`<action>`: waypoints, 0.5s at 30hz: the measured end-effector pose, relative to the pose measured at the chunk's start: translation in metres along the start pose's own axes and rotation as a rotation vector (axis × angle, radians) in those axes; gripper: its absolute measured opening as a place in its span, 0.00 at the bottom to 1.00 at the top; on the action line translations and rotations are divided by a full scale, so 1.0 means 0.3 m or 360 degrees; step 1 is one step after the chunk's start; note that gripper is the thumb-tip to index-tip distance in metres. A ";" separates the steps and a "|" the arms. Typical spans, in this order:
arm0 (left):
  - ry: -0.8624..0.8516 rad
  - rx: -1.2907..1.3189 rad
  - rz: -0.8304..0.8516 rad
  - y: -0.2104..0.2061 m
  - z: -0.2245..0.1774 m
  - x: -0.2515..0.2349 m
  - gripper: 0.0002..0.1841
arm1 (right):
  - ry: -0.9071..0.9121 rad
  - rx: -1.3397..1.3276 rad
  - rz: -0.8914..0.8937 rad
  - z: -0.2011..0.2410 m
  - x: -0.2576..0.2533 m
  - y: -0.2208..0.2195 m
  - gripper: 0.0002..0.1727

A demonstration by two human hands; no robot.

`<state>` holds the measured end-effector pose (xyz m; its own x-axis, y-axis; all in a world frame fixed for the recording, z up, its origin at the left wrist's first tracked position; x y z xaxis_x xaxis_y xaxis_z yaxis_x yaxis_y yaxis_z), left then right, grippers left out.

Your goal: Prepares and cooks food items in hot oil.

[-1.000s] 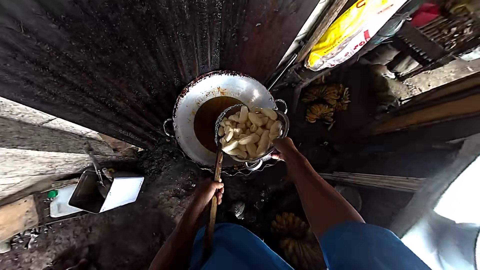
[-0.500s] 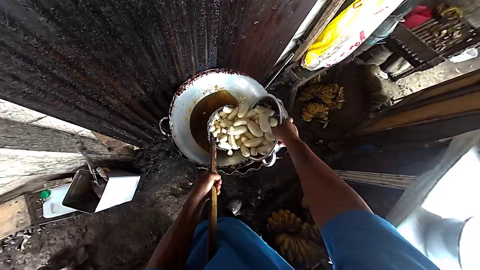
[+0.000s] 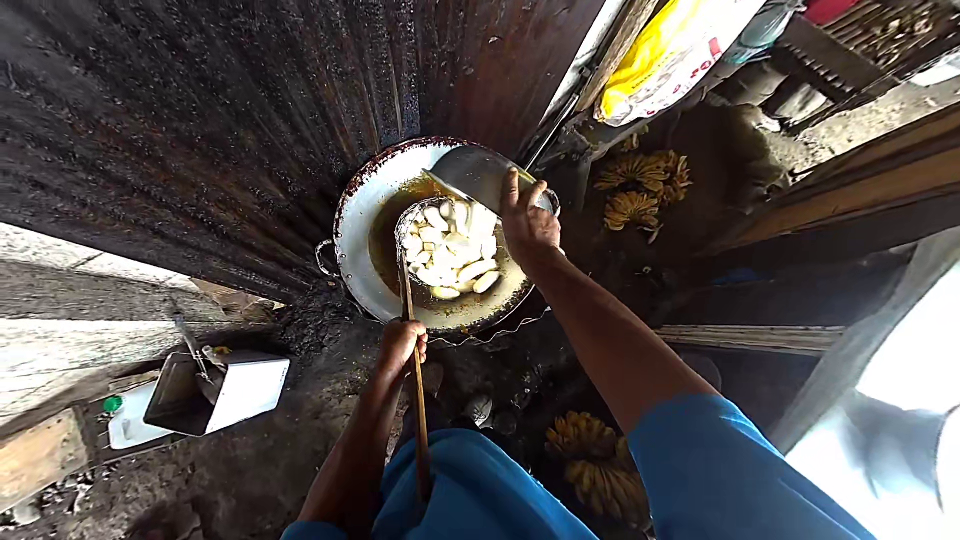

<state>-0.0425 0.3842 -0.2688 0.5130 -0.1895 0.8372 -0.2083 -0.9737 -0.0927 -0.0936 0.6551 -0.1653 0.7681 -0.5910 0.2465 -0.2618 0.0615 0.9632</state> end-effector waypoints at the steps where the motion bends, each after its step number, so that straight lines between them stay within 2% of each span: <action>1: -0.0033 -0.0020 -0.0027 0.006 -0.013 -0.002 0.04 | 0.0056 0.0008 -0.0047 0.007 0.005 0.014 0.50; 6: -0.0181 -0.0216 -0.0166 0.046 -0.070 -0.005 0.06 | 0.0149 -0.0036 -0.0253 -0.019 0.040 0.073 0.51; 11: -0.0418 -0.0829 -0.0399 0.093 -0.120 -0.018 0.15 | -0.0234 -0.0546 -0.0241 -0.204 0.150 0.116 0.52; 13: -0.0489 -0.1099 -0.0480 0.104 -0.140 -0.025 0.22 | -0.0408 -0.0796 -0.0326 -0.323 0.228 0.089 0.52; 15: -0.0564 -0.1310 -0.0551 0.100 -0.162 -0.034 0.25 | -0.0532 -0.1025 -0.0457 -0.450 0.322 0.030 0.51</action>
<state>-0.0944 0.3631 -0.2538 0.8498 -0.0668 0.5228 -0.4481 -0.6139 0.6499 0.0573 0.7072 -0.1184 0.5109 -0.8591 0.0310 0.3902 0.2640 0.8821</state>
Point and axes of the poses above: each hand's wrist, its own x-axis away from the middle knuckle, its own y-axis out of the back of the hand, z = x × y, the point moved 3 cm from there along -x, towards the middle knuckle, and after that the axes turned 3 degrees about x, right-handed, at the moved point
